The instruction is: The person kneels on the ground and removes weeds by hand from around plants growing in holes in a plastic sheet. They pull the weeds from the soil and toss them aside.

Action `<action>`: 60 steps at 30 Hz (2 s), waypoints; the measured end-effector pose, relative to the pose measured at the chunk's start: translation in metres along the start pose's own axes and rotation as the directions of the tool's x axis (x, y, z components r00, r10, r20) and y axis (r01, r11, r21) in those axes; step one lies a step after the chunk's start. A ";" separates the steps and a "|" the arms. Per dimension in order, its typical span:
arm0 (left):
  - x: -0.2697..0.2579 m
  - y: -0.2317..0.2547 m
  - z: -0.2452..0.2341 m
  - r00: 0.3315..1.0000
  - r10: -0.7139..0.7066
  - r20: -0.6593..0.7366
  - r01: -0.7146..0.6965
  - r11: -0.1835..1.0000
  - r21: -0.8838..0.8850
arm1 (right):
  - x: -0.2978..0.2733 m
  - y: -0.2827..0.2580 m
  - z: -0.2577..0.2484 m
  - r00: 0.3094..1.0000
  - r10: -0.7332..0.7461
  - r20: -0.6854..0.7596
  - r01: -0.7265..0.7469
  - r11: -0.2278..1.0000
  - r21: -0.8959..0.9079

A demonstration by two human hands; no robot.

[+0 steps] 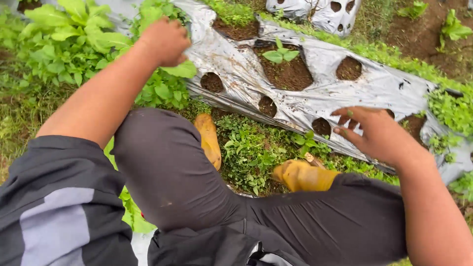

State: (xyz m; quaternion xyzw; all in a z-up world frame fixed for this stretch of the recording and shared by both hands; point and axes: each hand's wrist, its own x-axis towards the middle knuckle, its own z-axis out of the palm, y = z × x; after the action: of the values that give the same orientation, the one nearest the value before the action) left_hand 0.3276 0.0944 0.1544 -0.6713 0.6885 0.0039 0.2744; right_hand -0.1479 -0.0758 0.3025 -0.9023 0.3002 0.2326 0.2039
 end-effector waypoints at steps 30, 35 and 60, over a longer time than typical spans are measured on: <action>-0.036 0.163 0.312 0.405 -0.816 -0.413 0.411 0.566 -0.714 | 0.449 -0.274 0.324 0.741 -0.644 -0.190 0.640 0.763 -0.088; -0.036 0.200 0.292 0.425 -0.861 -0.280 0.330 0.435 -0.838 | 0.438 -0.263 0.317 0.730 -0.647 -0.218 0.668 0.743 0.033; 0.019 0.182 0.296 0.563 -0.393 0.727 0.759 -0.102 -0.643 | 0.361 -0.179 0.339 0.614 -0.673 -0.413 0.779 0.602 0.176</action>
State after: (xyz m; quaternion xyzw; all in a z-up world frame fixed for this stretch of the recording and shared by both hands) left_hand 0.2707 0.2057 -0.1706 -0.9050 0.1083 0.3952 -0.1141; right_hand 0.1219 0.0667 -0.1266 -0.9199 -0.0354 -0.0696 0.3843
